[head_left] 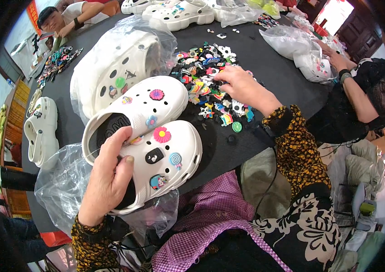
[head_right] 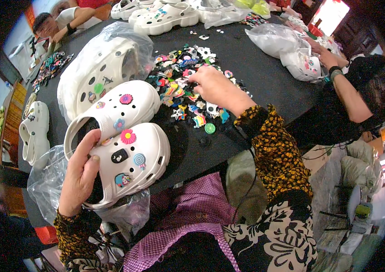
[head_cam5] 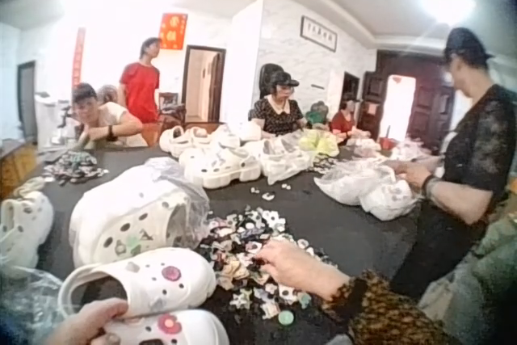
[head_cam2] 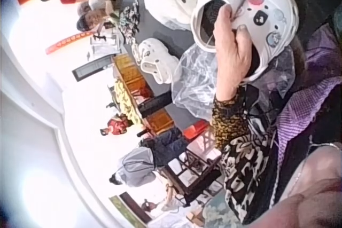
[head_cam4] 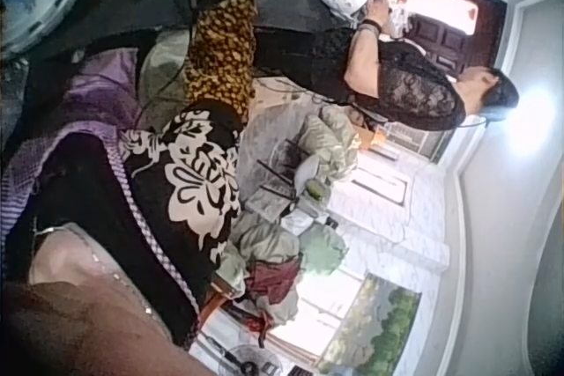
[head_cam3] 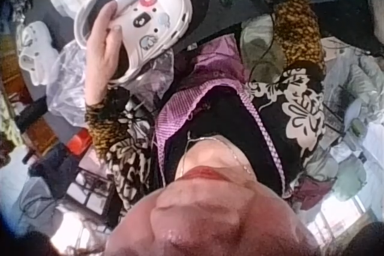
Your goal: Decorate clog-style shoes with charms/pins.
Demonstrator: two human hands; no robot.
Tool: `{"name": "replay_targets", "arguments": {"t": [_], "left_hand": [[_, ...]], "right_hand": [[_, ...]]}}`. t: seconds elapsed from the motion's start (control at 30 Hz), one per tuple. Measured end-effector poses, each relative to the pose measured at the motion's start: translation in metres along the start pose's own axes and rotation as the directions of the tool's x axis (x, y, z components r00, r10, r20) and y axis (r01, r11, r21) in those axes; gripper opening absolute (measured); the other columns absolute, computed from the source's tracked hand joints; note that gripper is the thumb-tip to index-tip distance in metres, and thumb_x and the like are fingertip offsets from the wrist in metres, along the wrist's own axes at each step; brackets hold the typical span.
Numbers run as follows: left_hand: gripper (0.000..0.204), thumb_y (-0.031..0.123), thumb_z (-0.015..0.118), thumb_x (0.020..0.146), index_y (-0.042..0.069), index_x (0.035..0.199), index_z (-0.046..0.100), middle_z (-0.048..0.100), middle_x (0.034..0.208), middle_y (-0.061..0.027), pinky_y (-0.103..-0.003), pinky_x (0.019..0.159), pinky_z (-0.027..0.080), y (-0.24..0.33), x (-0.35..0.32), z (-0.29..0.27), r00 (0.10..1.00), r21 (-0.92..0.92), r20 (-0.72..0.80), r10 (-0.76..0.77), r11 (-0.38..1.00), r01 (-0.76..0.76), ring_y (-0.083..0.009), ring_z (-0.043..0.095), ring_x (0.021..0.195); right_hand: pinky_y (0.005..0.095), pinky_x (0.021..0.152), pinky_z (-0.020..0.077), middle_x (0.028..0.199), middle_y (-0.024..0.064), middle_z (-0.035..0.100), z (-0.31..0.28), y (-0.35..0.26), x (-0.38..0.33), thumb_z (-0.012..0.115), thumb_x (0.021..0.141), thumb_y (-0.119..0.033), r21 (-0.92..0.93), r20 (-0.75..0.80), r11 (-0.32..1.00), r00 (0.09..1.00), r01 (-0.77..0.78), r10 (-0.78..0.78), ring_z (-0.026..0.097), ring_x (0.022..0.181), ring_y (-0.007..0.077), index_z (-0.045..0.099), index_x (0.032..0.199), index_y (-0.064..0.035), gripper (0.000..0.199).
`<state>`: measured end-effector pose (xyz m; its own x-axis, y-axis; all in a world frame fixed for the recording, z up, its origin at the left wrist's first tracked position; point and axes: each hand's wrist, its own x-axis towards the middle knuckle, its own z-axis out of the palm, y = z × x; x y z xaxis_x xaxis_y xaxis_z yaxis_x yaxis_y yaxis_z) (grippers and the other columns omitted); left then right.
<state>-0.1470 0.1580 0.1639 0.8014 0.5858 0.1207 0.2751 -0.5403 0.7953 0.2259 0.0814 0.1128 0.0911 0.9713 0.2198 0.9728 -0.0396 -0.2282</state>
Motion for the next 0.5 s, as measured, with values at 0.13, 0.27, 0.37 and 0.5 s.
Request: {"name": "replay_targets", "arguments": {"t": [0.13, 0.27, 0.37, 0.5], "left_hand": [[0.045, 0.003, 0.047, 0.088, -0.004, 0.132, 0.042, 0.052, 0.125, -0.0207, -0.035, 0.100, 0.038, 0.003, 0.000, 0.000, 0.999, 0.018, 0.008, 0.039, 0.999, -0.040, -0.0307, 0.050, 0.118], [0.045, 0.003, 0.047, 0.088, -0.004, 0.132, 0.042, 0.052, 0.124, -0.0207, -0.035, 0.100, 0.038, 0.001, -0.003, -0.001, 0.999, 0.031, 0.008, 0.036, 0.999, -0.037, -0.0308, 0.050, 0.118], [0.044, 0.003, 0.047, 0.088, -0.004, 0.131, 0.043, 0.052, 0.124, -0.0209, -0.036, 0.099, 0.038, -0.002, -0.001, 0.001, 1.000, 0.003, 0.006, 0.024, 1.000, -0.024, -0.0311, 0.051, 0.117], [0.044, 0.002, 0.047, 0.087, -0.004, 0.130, 0.043, 0.052, 0.123, -0.0214, -0.036, 0.099, 0.039, -0.002, -0.002, -0.002, 0.999, 0.018, -0.004, 0.045, 0.999, -0.045, -0.0313, 0.051, 0.116]], "right_hand": [[0.0396, 0.093, 0.0424, 0.103, 0.0143, 0.059, -0.001, -0.005, -0.003, 0.064, 0.081, -0.013, -0.076, -0.060, 0.997, 0.998, 0.014, -0.019, 0.053, 0.107, 0.0312, 0.064, 0.108, -0.0056, 0.028], [0.0399, 0.092, 0.0434, 0.100, 0.0127, 0.059, 0.000, -0.007, 0.001, 0.064, 0.081, -0.014, -0.075, -0.067, 0.997, 0.998, 0.000, -0.005, 0.053, 0.105, 0.0306, 0.065, 0.103, -0.0051, 0.023], [0.0398, 0.091, 0.0441, 0.100, 0.0129, 0.060, 0.004, 0.001, 0.003, 0.064, 0.082, -0.014, -0.108, -0.067, 0.994, 0.998, -0.014, 0.006, 0.055, 0.102, 0.0310, 0.066, 0.098, -0.0039, 0.019], [0.0405, 0.087, 0.0454, 0.097, 0.0148, 0.061, 0.004, 0.009, 0.007, 0.061, 0.083, -0.015, -0.061, -0.065, 0.997, 0.997, -0.037, 0.033, 0.056, 0.097, 0.0318, 0.066, 0.095, -0.0031, 0.017]]}}
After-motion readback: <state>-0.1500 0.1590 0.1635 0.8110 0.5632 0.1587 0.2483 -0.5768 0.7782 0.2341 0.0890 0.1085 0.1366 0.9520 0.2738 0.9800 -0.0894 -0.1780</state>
